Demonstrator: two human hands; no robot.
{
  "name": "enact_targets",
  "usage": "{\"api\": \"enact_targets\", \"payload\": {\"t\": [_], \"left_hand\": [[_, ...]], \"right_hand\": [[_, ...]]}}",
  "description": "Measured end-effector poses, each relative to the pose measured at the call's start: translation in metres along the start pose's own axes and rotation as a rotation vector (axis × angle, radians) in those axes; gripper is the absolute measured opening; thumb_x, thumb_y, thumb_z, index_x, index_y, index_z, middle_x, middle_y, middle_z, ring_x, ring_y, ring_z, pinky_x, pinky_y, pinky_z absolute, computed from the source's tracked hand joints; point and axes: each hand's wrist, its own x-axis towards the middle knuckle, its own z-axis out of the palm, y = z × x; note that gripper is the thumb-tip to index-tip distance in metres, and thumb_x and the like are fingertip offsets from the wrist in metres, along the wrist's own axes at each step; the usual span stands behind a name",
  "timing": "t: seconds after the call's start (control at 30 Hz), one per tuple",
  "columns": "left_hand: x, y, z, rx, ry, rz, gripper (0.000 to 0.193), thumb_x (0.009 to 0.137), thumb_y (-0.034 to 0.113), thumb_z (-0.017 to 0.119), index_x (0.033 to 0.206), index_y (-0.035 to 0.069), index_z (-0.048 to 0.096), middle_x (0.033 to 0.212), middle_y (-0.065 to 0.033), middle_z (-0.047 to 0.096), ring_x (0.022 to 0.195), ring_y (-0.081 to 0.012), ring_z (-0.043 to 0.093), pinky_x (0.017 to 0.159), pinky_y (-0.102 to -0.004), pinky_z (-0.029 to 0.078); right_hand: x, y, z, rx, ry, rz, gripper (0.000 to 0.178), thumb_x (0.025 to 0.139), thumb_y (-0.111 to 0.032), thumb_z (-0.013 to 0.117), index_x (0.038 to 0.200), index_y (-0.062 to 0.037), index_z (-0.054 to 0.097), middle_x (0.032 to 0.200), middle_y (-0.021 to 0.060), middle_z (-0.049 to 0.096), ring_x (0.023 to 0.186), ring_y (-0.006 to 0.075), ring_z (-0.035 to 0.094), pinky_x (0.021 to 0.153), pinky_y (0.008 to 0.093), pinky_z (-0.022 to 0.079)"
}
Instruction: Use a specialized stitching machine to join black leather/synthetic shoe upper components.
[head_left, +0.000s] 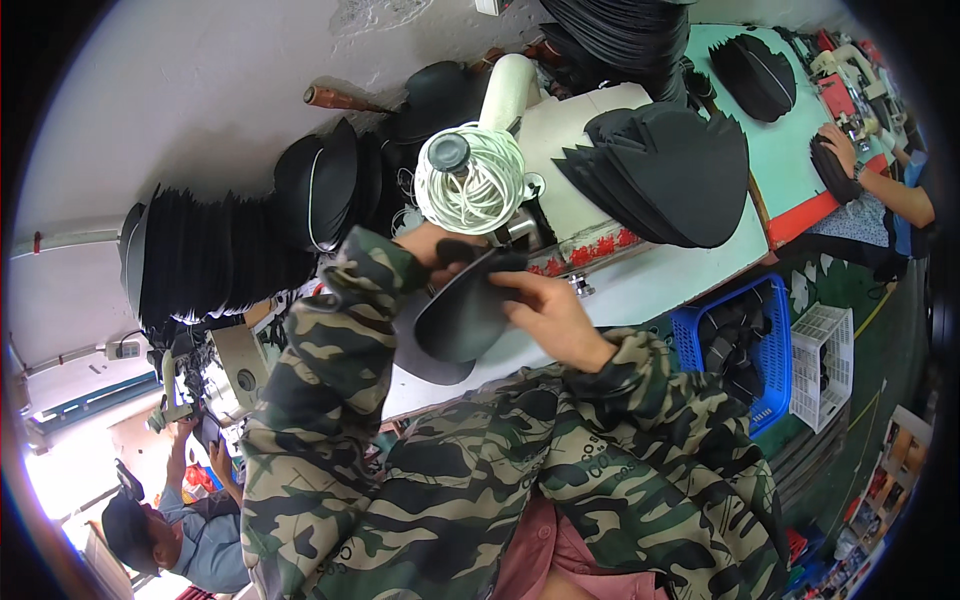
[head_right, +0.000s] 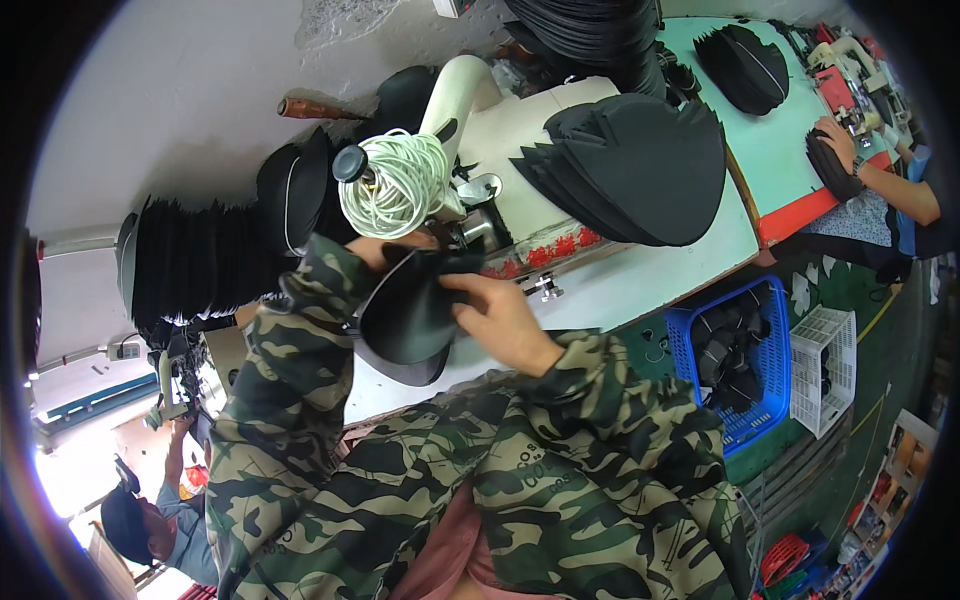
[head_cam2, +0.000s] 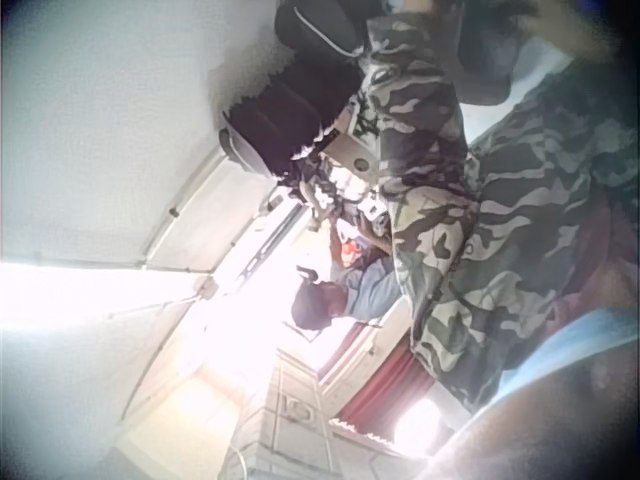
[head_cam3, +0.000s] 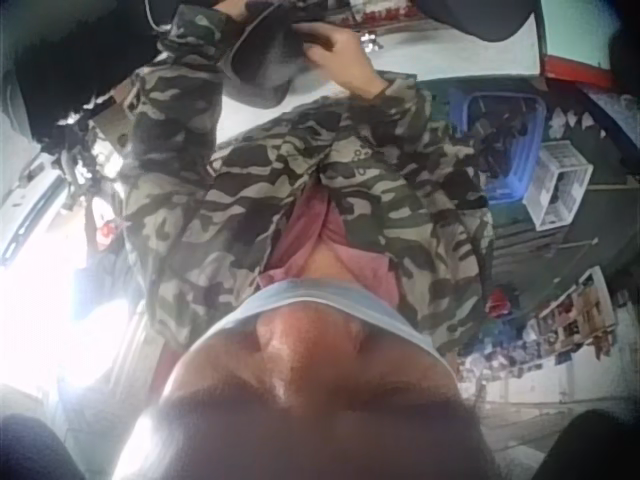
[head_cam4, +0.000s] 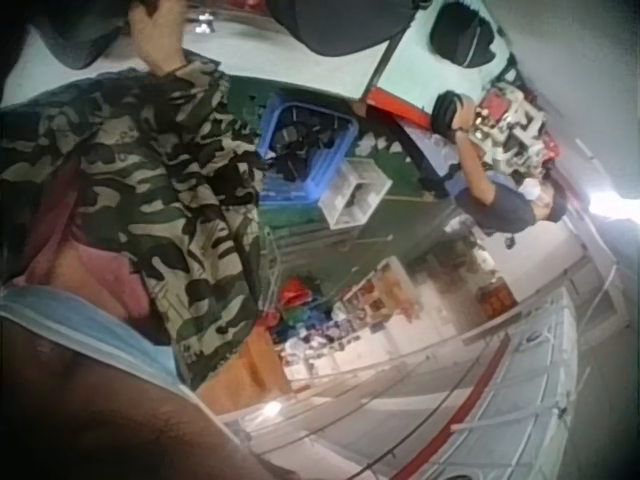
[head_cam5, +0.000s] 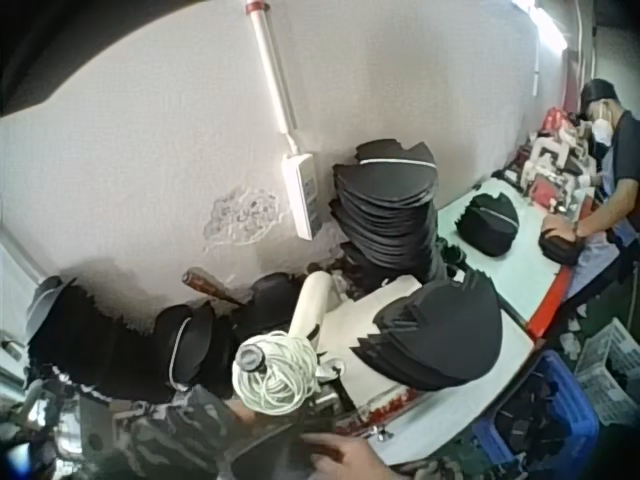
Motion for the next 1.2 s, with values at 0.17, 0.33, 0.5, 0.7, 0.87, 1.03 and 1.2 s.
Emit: {"api": "enact_targets", "payload": {"t": [0.17,0.33,0.5,0.7,0.87,1.03,1.2], "left_hand": [[0.010,0.019,0.062,-0.103,0.024,-0.383,0.025,0.097,0.021,0.054,0.097,-0.001,0.066,0.078,-0.0059,0.061,0.067,-0.0108,0.057,0.063,-0.0301,0.049],[-0.007,0.055,0.067,-0.293,0.138,-0.555,0.029,0.104,0.023,0.043,0.118,0.001,0.056,0.088,-0.0062,0.066,0.062,-0.0094,0.064,0.049,-0.0207,0.045],[-0.007,0.046,0.072,-0.432,0.094,-0.576,0.033,0.104,0.021,0.040,0.122,-0.004,0.053,0.088,-0.0135,0.069,0.059,-0.0166,0.068,0.045,-0.0219,0.047],[0.018,0.049,0.054,-0.041,0.307,-0.699,0.030,0.101,0.016,0.044,0.090,-0.007,0.059,0.057,-0.0118,0.061,0.039,-0.0186,0.058,0.037,-0.0299,0.043],[0.013,0.030,0.069,-0.210,0.224,-0.611,0.032,0.102,0.018,0.044,0.082,-0.004,0.056,0.057,-0.0101,0.059,0.040,-0.0175,0.057,0.037,-0.0280,0.044],[-0.073,-0.016,0.039,1.039,0.233,-0.518,0.024,0.086,0.021,0.063,0.106,0.011,0.057,0.084,-0.0132,0.065,0.070,-0.0346,0.067,0.058,-0.0472,0.051],[-0.091,-0.035,0.047,1.128,-0.076,-0.481,0.037,0.081,0.021,0.067,0.115,0.012,0.056,0.097,-0.0106,0.061,0.072,-0.0295,0.068,0.055,-0.0405,0.053]], "right_hand": [[-0.004,-0.014,-0.063,-0.330,-0.075,-0.014,0.031,0.086,-0.004,0.065,0.117,-0.0015,0.066,0.100,0.0051,0.070,0.085,0.0101,0.063,0.077,0.0266,0.051],[-0.035,-0.059,-0.091,-0.526,0.233,-0.282,0.019,0.085,-0.001,0.062,0.102,0.0006,0.070,0.092,0.0140,0.072,0.081,0.0205,0.069,0.073,0.0295,0.052],[-0.035,-0.050,-0.083,-0.651,0.552,-0.368,0.024,0.084,-0.001,0.065,0.108,0.0004,0.068,0.096,0.0185,0.070,0.085,0.0282,0.069,0.075,0.0326,0.052],[-0.008,-0.046,-0.052,-0.731,0.467,-0.468,0.038,0.081,-0.001,0.065,0.118,0.0023,0.061,0.101,0.0245,0.067,0.091,0.0390,0.066,0.078,0.0411,0.052],[-0.029,-0.085,-0.091,-0.831,0.508,-0.535,0.058,0.084,0.000,0.060,0.140,-0.0003,0.043,0.127,0.0274,0.058,0.115,0.0433,0.057,0.095,0.0394,0.048],[-0.053,-0.147,-0.125,-0.899,1.043,-0.781,0.049,0.091,0.003,0.049,0.141,-0.0014,0.046,0.130,0.0195,0.060,0.111,0.0309,0.063,0.094,0.0330,0.049],[-0.034,-0.097,-0.145,-1.348,0.579,-0.575,0.037,0.078,-0.001,0.064,0.114,-0.0036,0.061,0.113,0.0156,0.064,0.104,0.0335,0.060,0.085,0.0434,0.050]]}}
